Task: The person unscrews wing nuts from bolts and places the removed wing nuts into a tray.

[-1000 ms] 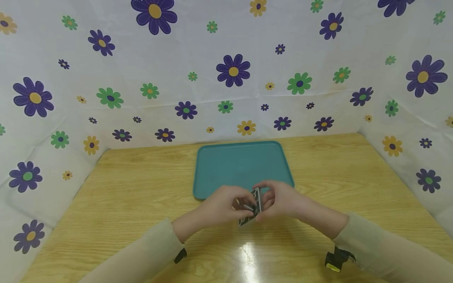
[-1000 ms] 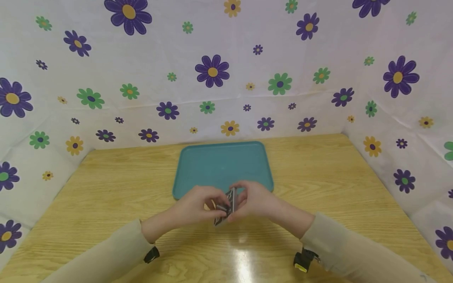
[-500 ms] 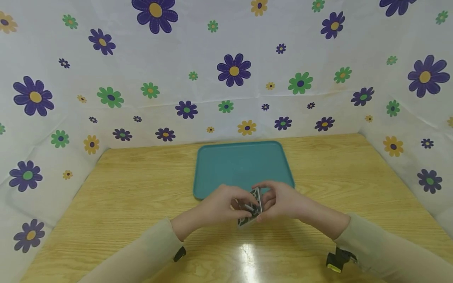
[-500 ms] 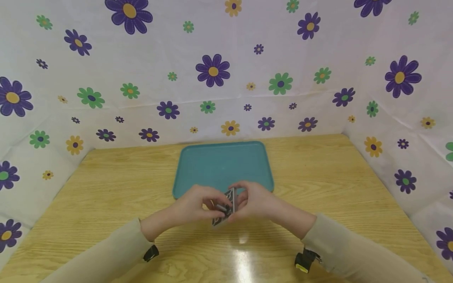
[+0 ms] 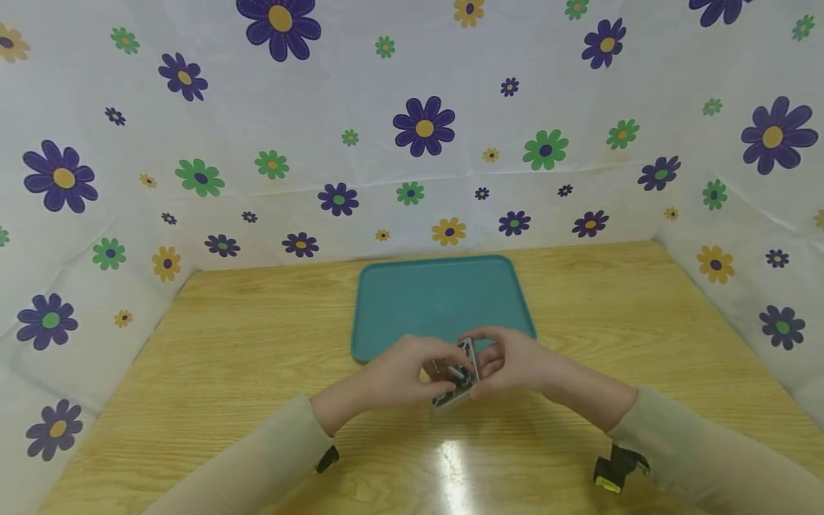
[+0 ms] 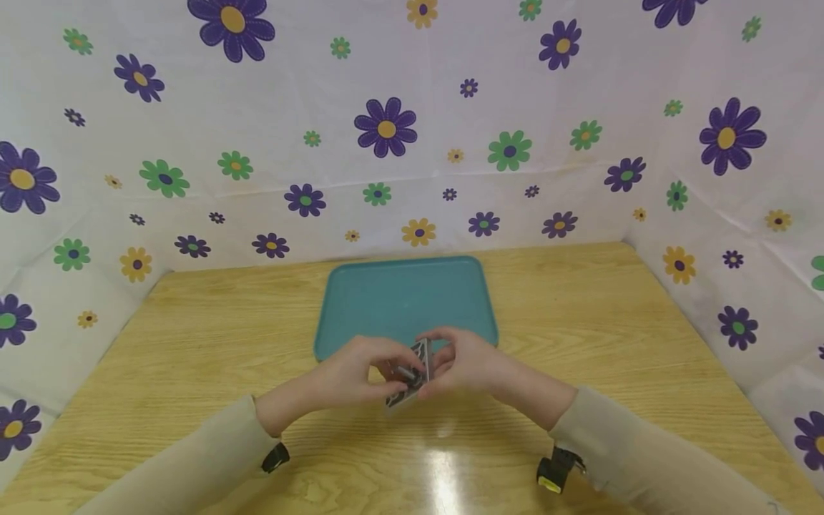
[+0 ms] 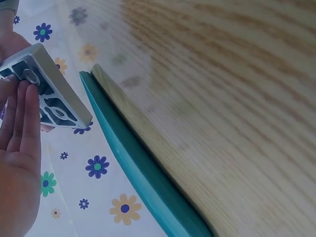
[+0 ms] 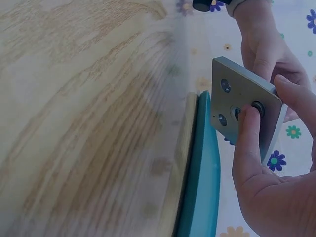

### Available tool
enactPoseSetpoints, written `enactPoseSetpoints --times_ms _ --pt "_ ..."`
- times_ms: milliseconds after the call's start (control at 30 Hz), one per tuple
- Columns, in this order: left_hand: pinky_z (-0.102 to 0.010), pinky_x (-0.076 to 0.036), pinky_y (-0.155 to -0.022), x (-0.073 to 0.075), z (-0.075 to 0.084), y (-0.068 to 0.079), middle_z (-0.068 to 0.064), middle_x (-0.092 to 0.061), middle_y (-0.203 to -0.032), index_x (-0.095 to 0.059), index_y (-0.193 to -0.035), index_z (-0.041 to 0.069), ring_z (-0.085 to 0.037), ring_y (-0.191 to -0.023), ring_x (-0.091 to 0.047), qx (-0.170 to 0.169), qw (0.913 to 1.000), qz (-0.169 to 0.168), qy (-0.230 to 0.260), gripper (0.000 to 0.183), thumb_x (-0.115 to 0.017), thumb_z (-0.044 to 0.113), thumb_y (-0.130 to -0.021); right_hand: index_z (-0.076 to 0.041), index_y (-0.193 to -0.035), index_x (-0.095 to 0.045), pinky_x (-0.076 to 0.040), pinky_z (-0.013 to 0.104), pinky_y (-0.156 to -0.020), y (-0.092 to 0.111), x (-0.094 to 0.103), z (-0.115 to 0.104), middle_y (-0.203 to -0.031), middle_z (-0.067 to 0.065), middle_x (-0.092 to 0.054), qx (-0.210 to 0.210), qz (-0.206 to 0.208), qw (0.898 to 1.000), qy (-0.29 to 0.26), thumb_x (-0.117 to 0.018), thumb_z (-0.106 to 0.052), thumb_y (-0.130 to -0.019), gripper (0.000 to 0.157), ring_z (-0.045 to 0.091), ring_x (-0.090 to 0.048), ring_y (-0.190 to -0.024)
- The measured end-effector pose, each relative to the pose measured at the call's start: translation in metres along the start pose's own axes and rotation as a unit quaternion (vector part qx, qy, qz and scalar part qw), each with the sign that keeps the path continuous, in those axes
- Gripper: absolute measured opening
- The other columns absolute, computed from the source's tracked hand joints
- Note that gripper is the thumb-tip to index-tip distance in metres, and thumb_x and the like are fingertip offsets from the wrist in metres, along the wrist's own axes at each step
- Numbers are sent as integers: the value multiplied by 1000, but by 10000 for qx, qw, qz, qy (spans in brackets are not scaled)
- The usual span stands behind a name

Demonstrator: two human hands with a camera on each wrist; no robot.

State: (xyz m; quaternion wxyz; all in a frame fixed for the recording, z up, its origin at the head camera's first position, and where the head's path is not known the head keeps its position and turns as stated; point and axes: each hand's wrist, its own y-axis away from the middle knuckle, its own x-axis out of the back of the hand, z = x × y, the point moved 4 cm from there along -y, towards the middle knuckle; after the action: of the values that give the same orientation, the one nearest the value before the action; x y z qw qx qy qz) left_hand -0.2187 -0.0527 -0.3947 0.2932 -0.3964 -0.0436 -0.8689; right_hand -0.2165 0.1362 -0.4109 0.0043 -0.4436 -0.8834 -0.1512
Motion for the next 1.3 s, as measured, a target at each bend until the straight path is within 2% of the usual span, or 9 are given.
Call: enactPoseSetpoints --times_ms 133,300,500,700,933,1167,1233,1300 --pt "-15 -60 -77 1 2 -1 -10 -79 -118 -74 -125 7 -16 -96 -77 -22 9999 0 -121 30 -79 2 -95 7 -158 -33 -56 26 -76 -1 0 4 -86 -2 -71 94 -98 9996 -248 -82 5 -82 90 9 -67 -77" --pt "-12 -59 -77 1 3 -3 -7 -79 -117 -75 -120 9 -11 -92 -76 -149 9990 -67 -419 28 -81 7 -94 6 -159 -29 -59 27 -79 -2 -2 8 -97 0 -76 221 -286 9976 -592 -80 7 -82 93 11 -70 -82" --pt "-11 -57 -77 -1 4 -6 -4 -78 -110 -75 -115 11 -7 -88 -73 -211 9971 -154 -709 25 -84 12 -92 2 -159 -30 -59 29 -84 -1 -2 10 -106 3 -76 193 -400 9966 -700 -80 5 -83 91 13 -73 -90" --pt "-12 -58 -77 -3 2 -5 -2 -78 -116 -74 -120 13 -3 -87 -71 -156 9975 -294 -616 28 -82 10 -94 1 -157 -32 -59 28 -84 -2 -1 13 -109 5 -74 174 -535 9948 -849 -79 6 -82 89 14 -73 -93" --pt "-12 -58 -79 -2 3 -6 -4 -78 -119 -74 -123 12 -10 -94 -75 -246 9969 -228 -717 27 -79 8 -97 1 -160 -29 -60 28 -83 -6 2 18 -116 8 -74 99 -571 9924 -1088 -77 7 -84 89 15 -73 -98" --pt "-12 -57 -76 1 3 -7 -3 -78 -118 -73 -125 12 -7 -89 -73 -256 9972 -232 -667 31 -80 6 -95 -2 -160 -30 -52 20 -66 -6 2 18 -111 5 -74 -56 -556 9913 -1191 -76 6 -86 87 8 -68 -82" --pt "-13 -58 -76 1 3 -6 -5 -77 -121 -73 -127 11 -10 -93 -74 -282 9974 -237 -620 33 -79 3 -95 -3 -160 -30 -52 20 -67 -6 3 18 -112 4 -74 -70 -532 9910 -1228 -75 6 -87 87 7 -67 -81" --pt "-12 -58 -78 1 3 -6 -7 -77 -122 -73 -127 9 -13 -97 -75 -272 9974 -234 -623 33 -77 1 -96 -1 -160 -29 -56 23 -73 -5 3 17 -113 5 -74 -56 -513 9907 -1258 -75 7 -87 87 9 -70 -87"
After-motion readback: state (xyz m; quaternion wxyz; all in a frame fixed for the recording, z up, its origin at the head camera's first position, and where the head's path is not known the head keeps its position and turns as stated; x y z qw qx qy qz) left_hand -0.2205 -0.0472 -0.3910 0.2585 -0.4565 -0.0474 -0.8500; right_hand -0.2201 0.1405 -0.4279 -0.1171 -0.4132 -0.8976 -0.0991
